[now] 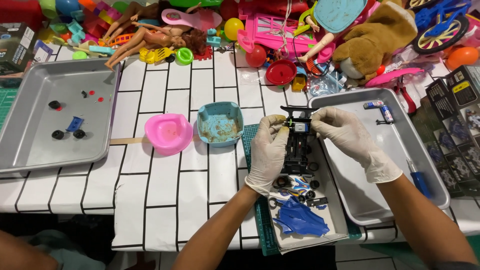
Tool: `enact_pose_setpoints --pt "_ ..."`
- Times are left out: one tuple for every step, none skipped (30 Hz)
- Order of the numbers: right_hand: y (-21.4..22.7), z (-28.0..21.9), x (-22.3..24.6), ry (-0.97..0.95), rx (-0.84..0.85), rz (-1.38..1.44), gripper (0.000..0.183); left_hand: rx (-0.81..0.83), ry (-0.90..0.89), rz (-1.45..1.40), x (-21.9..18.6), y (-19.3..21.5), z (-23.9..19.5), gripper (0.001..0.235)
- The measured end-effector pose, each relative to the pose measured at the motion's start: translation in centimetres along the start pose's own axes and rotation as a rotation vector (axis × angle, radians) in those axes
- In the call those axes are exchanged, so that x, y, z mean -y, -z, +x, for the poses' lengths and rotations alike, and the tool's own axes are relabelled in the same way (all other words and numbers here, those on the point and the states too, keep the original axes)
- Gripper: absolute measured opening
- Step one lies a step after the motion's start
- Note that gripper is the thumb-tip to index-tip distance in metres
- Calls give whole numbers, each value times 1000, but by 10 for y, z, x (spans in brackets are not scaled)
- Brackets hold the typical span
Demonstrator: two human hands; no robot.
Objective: The person assembles a toy car chassis by hand, attaching wheels, stickers, and other small components. They handle the black chassis, blue body parts, and various small pieces from a tray, fitting them together on a table covered with a checkered cloth.
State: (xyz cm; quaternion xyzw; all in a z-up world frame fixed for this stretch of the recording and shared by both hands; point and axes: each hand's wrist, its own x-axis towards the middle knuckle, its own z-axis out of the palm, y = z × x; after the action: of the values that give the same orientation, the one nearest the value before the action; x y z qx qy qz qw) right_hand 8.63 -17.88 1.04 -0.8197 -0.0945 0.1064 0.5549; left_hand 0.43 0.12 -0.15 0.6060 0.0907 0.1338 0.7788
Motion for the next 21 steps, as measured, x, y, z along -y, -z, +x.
enact_pose_setpoints --pt "1 1 -1 0 1 -2 13 -1 0 -2 -2 0 0 21" --pt "3 1 -2 -3 -1 -40 12 1 9 -7 -3 0 -1 21" --pt "4 1 -4 -8 -4 -77 18 4 21 -11 -4 0 -2 21" --pt "5 1 -6 -10 -5 -79 18 5 22 -14 -1 0 -1 21" --pt "5 1 -8 7 -10 -83 14 9 10 -5 2 0 1 21" --pt "6 2 -10 25 -14 -88 10 14 -3 3 5 0 2 20" --pt "5 0 -6 20 -14 -89 10 14 2 2 4 0 3 20" --pt "5 -1 -1 13 -8 -90 9 16 0 8 3 1 3 20" --pt "4 -3 2 6 -2 -91 10 19 -2 14 3 1 2 20" --pt "4 -3 1 1 -3 -92 10 20 3 13 4 2 3 20" --pt "5 -4 0 3 -6 -125 10 28 2 3 6 3 4 19" --pt "6 -5 -1 5 -10 -159 13 36 1 -7 7 3 5 18" --pt "6 -6 0 3 -12 -159 13 39 3 -8 6 3 5 18" --pt "5 -7 1 15 -8 -124 7 36 -19 -1 4 2 5 19" --pt "3 -8 3 30 -1 -88 10 31 -43 6 3 3 4 19" --pt "2 -11 7 29 0 -88 10 31 -42 6 3 5 4 19" --pt "2 -14 11 49 7 -66 10 18 -50 -5 3 5 6 19" --pt "2 -17 15 69 14 -45 13 6 -59 -17 2 6 8 20" --pt "1 -26 29 73 11 -43 13 8 -63 -16 -4 10 10 20" --pt "1 -35 42 105 30 -165 15 -9 -70 -27 -11 13 12 21" --pt "1 -46 55 135 48 -287 17 -26 -77 -38 -16 17 12 21"
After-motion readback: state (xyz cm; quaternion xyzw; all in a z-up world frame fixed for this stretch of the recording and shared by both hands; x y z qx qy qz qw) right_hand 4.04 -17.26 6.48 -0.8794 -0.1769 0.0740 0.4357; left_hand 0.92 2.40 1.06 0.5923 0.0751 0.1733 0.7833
